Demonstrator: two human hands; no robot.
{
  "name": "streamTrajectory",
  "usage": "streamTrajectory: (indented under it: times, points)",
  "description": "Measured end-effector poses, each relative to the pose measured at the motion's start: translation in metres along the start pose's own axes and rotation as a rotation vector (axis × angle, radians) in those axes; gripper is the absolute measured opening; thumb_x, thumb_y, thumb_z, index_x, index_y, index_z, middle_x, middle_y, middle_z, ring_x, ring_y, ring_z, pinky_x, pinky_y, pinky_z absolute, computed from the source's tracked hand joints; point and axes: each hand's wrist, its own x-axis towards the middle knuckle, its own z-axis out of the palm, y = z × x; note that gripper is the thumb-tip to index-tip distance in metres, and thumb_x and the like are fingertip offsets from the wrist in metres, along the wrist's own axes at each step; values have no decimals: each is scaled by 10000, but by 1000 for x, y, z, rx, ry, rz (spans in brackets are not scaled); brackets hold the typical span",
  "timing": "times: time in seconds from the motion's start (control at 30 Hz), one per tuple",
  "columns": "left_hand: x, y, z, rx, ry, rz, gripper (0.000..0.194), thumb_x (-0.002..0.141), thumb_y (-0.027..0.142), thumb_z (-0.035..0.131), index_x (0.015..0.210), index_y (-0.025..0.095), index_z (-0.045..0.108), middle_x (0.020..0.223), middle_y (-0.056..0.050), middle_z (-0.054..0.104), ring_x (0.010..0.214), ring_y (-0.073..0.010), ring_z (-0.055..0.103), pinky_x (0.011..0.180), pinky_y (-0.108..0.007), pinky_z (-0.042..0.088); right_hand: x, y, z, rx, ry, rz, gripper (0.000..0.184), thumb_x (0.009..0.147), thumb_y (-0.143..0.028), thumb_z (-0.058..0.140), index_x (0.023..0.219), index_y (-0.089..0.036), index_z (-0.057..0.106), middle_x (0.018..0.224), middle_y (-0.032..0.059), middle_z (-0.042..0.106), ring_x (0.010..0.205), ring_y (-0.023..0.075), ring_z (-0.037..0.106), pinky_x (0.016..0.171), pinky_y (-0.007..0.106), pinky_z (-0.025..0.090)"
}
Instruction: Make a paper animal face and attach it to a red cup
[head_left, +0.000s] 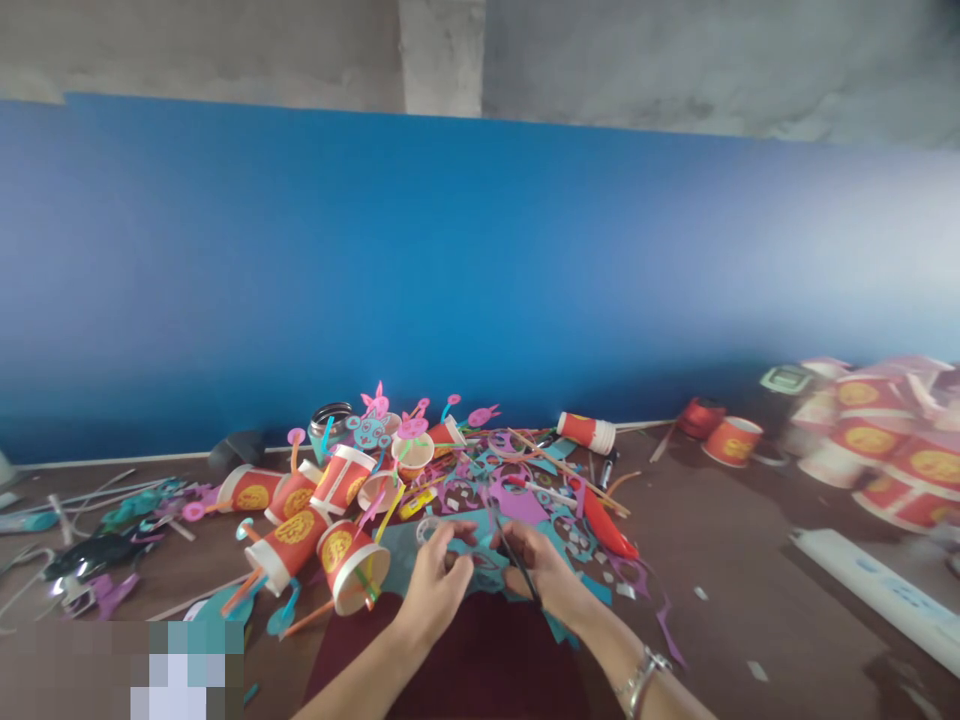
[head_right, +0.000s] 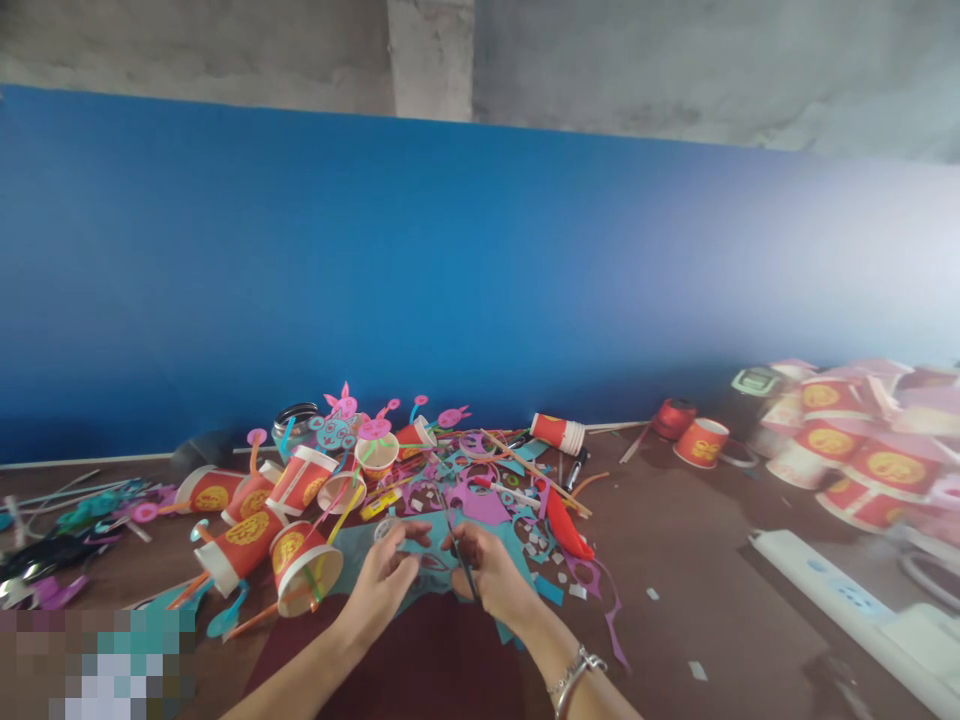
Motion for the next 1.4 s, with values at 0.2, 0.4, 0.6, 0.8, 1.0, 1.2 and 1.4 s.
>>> streamTrajectory:
  times: [0.2,0.4,0.6,0.8,1.0,1.2,1.4]
  points:
    - [5,-7,1,174,-77,4,171,700,284,626,604,153,573,482,47,412,463,-78,328,451,-214,226,3,2,1,100,196,-81,279,584,-235,683,800,-186,512,607,-68,422,475,49,332,444,186,257]
    - [5,-1,3,-186,-60,-171,271,659,390,672,628,166,524,493,48,501,371,-46,305,375,-194,191,1,-5,3,114,251,-126,376,624,-381,724,861,-195,499,687,-36,490,561,86,420,513,205,346]
    - [7,5,-2,-474,124,-189,296,669,418,689,687,153,560,432,64,466,368,-39,336,357,-159,199,-4,4,14,-19,-43,-60,318,742,-427,644,855,-170,495,633,-48,462,543,87,435,513,214,355]
    - [5,9,1,-507,198,-230,315,627,416,724,671,139,581,416,74,443,366,-24,305,371,-149,202,-5,12,23,-39,-103,-47,281,769,-402,631,850,-161,511,621,-46,484,532,81,463,490,199,358]
    - [2,8,3,-525,155,-233,321,634,410,725,624,140,553,402,76,427,365,-21,280,375,-154,192,-4,12,24,-13,-93,21,361,741,-478,631,851,-166,488,565,-53,505,470,98,530,397,173,370]
    - [2,5,3,-532,149,-244,314,639,398,729,622,143,546,399,76,425,366,-22,274,386,-158,202,-1,13,27,-20,-68,39,390,734,-522,614,833,-169,480,508,-64,510,408,90,519,349,158,375]
    - [1,4,3,-570,139,-264,319,641,398,730,613,150,531,407,74,431,373,-28,300,396,-157,235,-2,9,28,-3,-81,33,407,724,-538,616,830,-170,477,501,-66,507,401,81,505,351,154,374]
